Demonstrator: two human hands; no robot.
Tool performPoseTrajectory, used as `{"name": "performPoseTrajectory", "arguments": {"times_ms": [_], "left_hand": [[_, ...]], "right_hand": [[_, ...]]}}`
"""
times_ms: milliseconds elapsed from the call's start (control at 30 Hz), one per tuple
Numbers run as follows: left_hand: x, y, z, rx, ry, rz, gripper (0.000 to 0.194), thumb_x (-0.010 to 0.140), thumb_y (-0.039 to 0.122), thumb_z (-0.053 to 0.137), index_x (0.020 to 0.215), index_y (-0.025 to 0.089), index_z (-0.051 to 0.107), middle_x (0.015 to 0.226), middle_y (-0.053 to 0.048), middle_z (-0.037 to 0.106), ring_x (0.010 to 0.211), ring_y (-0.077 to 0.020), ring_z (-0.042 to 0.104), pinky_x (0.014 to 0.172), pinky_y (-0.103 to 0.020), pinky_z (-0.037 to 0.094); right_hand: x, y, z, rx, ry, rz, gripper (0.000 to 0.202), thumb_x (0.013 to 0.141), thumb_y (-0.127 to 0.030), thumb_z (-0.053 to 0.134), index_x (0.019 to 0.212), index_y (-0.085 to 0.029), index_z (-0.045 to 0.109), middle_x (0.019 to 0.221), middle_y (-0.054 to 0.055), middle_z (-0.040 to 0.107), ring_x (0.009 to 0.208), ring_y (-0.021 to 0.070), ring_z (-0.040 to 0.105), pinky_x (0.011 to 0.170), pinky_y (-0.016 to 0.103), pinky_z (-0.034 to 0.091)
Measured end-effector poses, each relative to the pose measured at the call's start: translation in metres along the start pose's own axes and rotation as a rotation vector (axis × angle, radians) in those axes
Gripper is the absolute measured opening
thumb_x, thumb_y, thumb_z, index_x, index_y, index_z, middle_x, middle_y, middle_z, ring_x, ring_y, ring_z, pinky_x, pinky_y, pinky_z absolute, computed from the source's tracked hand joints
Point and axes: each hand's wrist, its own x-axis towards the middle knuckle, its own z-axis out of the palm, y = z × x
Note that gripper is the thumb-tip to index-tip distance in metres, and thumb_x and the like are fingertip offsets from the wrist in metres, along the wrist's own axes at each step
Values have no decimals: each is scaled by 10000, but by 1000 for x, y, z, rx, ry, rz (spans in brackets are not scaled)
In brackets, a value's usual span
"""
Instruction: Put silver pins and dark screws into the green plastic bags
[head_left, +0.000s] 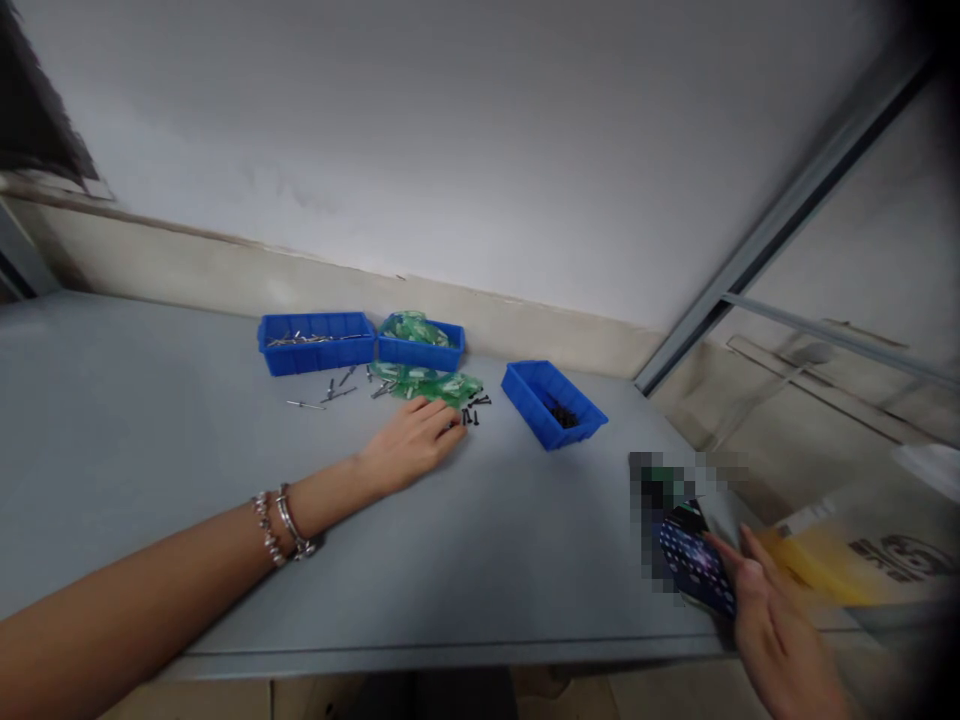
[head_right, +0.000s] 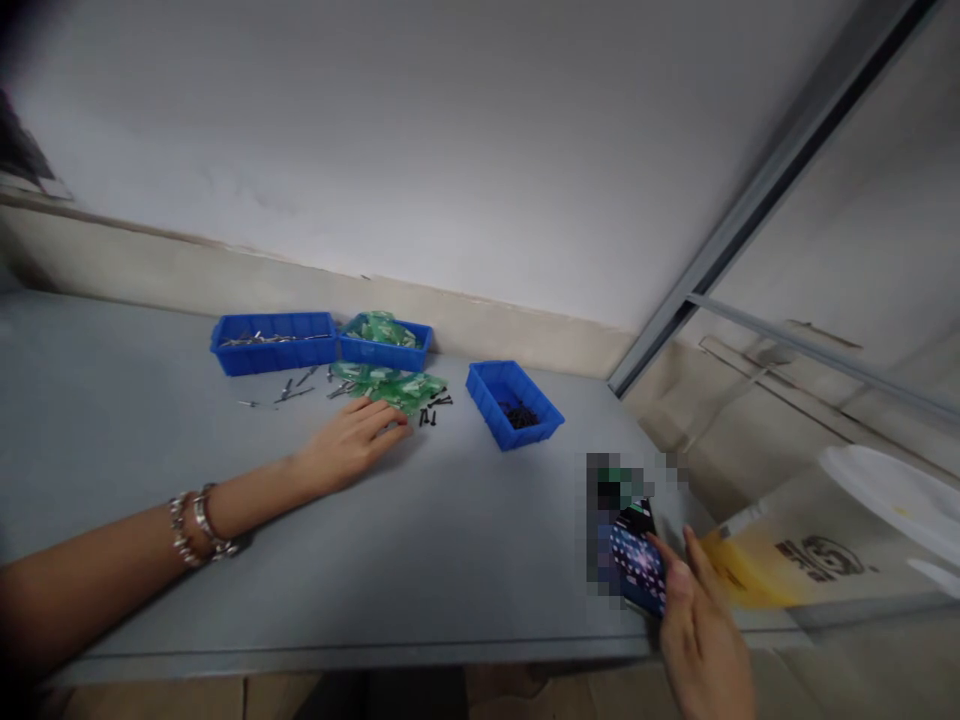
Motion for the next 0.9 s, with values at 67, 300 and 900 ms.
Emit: {"name": "performPoseTrajectory", "arguments": {"times_ms": [67, 300, 900], "left_hand": [[0, 0, 0, -10, -12, 0, 383, 991, 137, 258, 920, 141, 634, 898, -67, 653, 794, -175, 542, 717, -298, 342], [0, 2, 8, -439, 23, -273, 283, 961, 193, 376, 955, 138, 653, 915, -88, 667, 834, -185, 581, 724, -299, 422], [7, -3, 14, -1544, 207, -1214, 143, 651, 230, 728, 726, 136, 650, 710, -19, 674, 674, -132, 600, 706, -260, 459]], "right_hand": [[0, -3, 2, -6, 10, 7, 704, 872, -667, 254, 1144, -166, 668, 1436, 151, 439, 1298, 344, 432, 1079, 526, 324], [1, -45, -4, 34, 115, -83, 578, 902, -583, 283, 1134, -201, 650, 1415, 155, 462, 1309, 329, 424, 1079, 517, 323], [74, -268, 124, 652, -668, -436, 230, 870, -344, 454, 693, -209, 509, 616, -1, 573, 595, 136, 543, 605, 268, 405]]}}
